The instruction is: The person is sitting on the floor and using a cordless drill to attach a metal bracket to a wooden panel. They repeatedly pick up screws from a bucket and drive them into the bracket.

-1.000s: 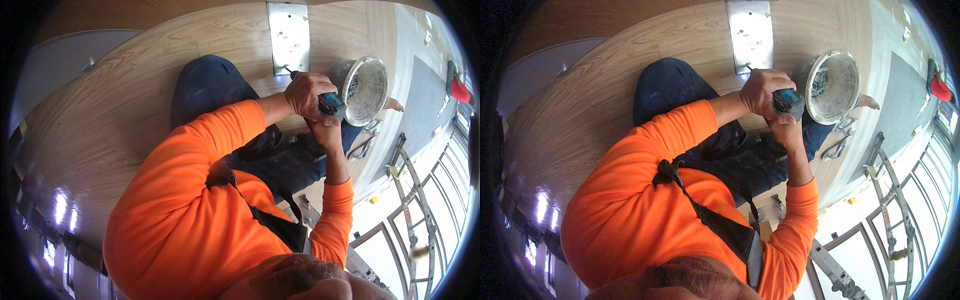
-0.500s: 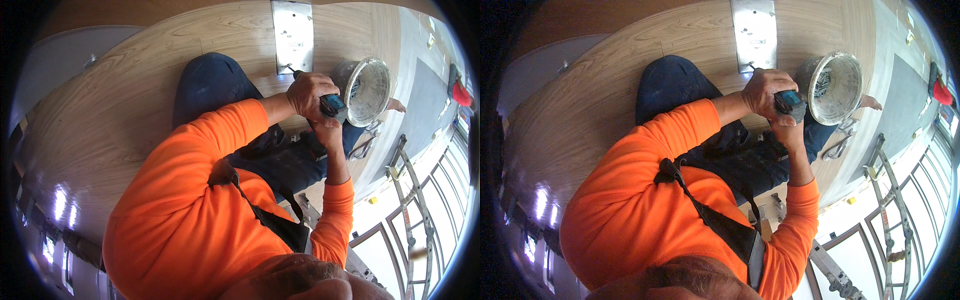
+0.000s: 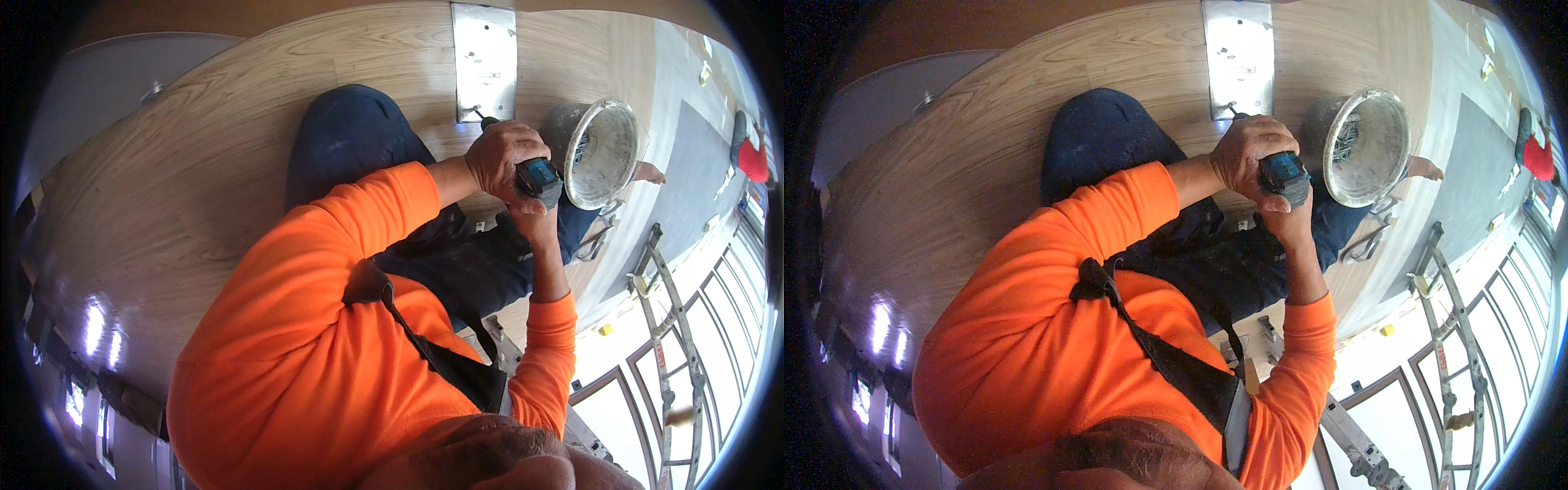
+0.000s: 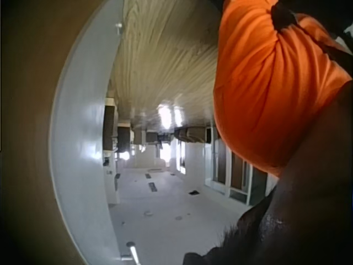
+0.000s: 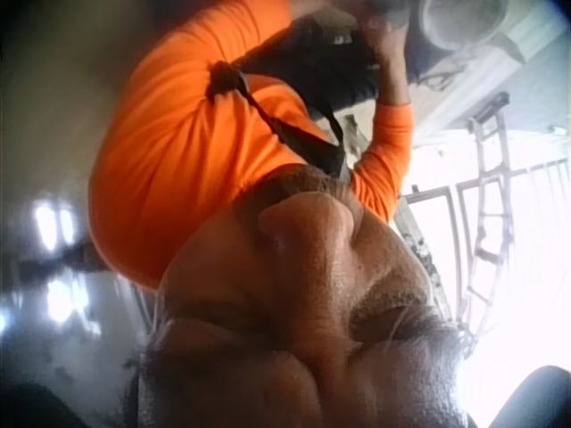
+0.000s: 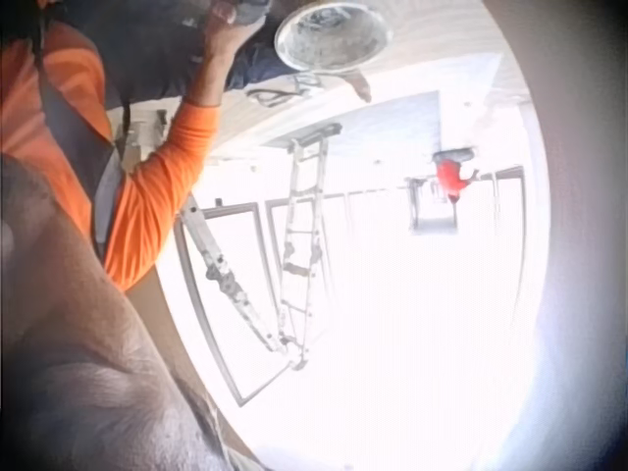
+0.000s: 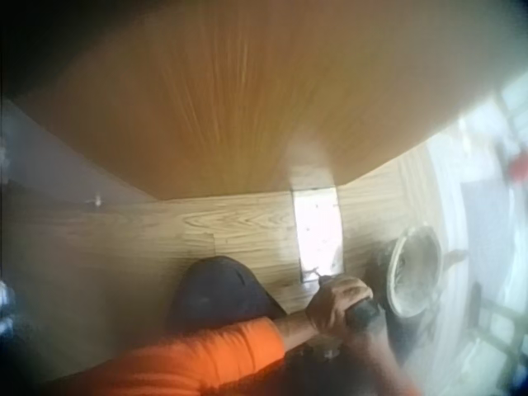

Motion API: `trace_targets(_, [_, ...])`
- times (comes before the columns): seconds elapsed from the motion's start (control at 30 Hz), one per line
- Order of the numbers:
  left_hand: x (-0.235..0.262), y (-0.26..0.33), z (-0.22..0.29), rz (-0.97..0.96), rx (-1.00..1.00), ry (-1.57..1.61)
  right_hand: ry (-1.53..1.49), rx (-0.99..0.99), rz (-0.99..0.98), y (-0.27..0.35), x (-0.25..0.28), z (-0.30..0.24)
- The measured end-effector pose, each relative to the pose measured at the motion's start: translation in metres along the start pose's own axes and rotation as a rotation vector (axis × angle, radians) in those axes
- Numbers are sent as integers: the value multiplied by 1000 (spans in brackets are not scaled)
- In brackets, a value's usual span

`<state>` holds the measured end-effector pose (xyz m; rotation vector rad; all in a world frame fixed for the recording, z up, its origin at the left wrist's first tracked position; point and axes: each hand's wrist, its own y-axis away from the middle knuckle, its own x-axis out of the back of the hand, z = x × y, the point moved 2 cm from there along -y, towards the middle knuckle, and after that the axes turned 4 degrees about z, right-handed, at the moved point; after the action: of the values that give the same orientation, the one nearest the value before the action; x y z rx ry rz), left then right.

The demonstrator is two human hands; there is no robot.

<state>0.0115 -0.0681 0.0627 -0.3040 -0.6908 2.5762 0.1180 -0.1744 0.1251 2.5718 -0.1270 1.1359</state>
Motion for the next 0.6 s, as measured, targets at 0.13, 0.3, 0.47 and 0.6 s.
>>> trace_targets(0.13, [0,-2,1,23,-15,5,-68,-58,12,3,-3,3])
trace_targets(0.3, [1,4,0,1,-35,23,37,36,66,5,-6,0])
trace_targets(0.47, [6,7,-1,-22,-30,16,32,30,47,7,-9,-1])
trace_targets(0.6, [11,5,2,-78,-6,3,28,28,29,4,-8,-5])
